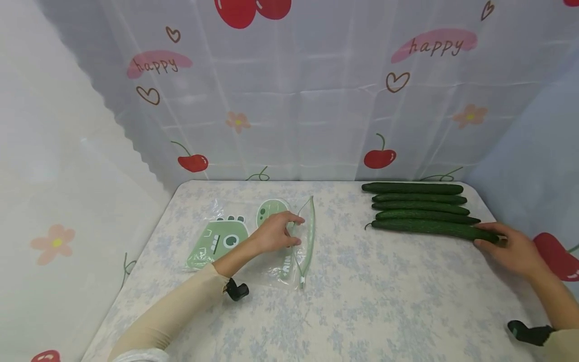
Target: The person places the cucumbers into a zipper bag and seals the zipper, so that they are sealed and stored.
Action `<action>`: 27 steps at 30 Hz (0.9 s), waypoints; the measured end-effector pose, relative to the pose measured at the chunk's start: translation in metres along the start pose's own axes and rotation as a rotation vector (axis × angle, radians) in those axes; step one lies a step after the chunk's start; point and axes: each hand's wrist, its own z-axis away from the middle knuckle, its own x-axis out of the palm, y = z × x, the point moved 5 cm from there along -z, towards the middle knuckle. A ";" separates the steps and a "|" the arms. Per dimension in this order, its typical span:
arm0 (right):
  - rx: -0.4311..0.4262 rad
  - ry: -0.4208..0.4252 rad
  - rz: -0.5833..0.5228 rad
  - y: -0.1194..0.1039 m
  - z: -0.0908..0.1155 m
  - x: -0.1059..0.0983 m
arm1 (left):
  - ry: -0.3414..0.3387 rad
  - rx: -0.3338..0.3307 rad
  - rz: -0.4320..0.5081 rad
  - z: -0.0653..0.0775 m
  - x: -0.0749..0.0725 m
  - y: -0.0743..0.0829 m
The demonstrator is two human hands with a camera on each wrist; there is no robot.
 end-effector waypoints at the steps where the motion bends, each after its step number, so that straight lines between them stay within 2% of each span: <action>1: 0.008 0.006 0.001 -0.001 0.001 0.000 | 0.000 0.000 -0.002 0.000 0.000 0.000; 7: 0.029 0.034 -0.032 -0.012 0.004 -0.010 | -0.003 -0.001 0.006 0.000 0.000 0.003; 14: 0.038 0.121 -0.168 -0.028 0.014 -0.027 | -0.016 0.002 0.031 0.000 0.000 0.003; 19: 0.154 0.093 -0.281 -0.038 0.022 -0.036 | -0.016 0.007 0.026 0.000 0.000 0.004; 22: 0.199 0.104 -0.340 -0.044 0.025 -0.041 | -0.019 0.013 0.026 0.000 0.000 0.005; 27: 0.162 0.131 -0.424 -0.054 0.029 -0.046 | -0.017 0.019 0.028 0.000 0.001 0.005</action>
